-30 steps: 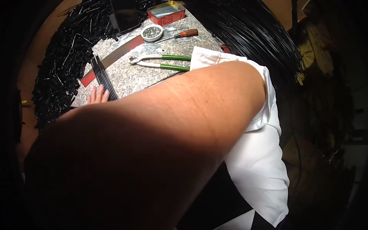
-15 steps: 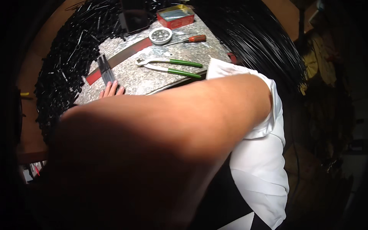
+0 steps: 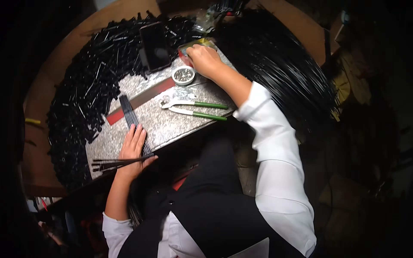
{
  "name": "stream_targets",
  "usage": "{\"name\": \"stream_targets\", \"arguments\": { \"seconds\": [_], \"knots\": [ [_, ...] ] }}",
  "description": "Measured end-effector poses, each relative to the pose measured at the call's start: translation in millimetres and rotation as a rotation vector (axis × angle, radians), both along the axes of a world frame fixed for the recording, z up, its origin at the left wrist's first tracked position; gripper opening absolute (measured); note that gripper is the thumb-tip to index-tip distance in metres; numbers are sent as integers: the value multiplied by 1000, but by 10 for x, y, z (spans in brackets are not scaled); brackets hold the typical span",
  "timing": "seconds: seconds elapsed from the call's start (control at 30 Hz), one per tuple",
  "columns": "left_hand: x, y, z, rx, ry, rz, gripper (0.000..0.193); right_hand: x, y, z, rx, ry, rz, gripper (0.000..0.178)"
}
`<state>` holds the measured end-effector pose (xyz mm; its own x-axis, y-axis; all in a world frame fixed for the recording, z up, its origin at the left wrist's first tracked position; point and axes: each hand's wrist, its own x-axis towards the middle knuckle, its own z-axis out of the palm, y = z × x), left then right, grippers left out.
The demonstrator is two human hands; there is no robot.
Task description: Assembling electrical wire harnesses by inserting wires into connectors and using pliers to secure components.
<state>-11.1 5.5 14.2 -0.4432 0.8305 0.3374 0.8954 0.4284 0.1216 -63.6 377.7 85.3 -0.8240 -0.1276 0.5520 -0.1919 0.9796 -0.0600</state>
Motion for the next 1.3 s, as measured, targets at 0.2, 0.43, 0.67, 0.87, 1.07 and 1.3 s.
{"name": "stream_targets", "arguments": {
  "seconds": [0.2, 0.43, 0.67, 0.87, 1.07, 1.3],
  "knots": [
    [87, -38, 93, -50, -46, 30, 95, -665, 186, -80, 88, -368, -427, 19],
    [6, -7, -57, -88, -1, 37, 93, -819, 229, -46, 266, -476, -413, 21],
    [-6, -59, -91, -101, 5, 74, 92, -761, 153, 51, 392, -456, -332, 18],
    [14, 8, 9, 7, -12, 49, 94, -581, 83, 209, 247, -243, -229, 15],
    [49, -78, -28, -119, 67, 188, 103, -474, -721, 23, 86, -69, 399, 6],
    [44, -37, 60, -111, -70, 162, 99, -552, -1228, -288, 204, -120, 441, 26]
  ]
}}
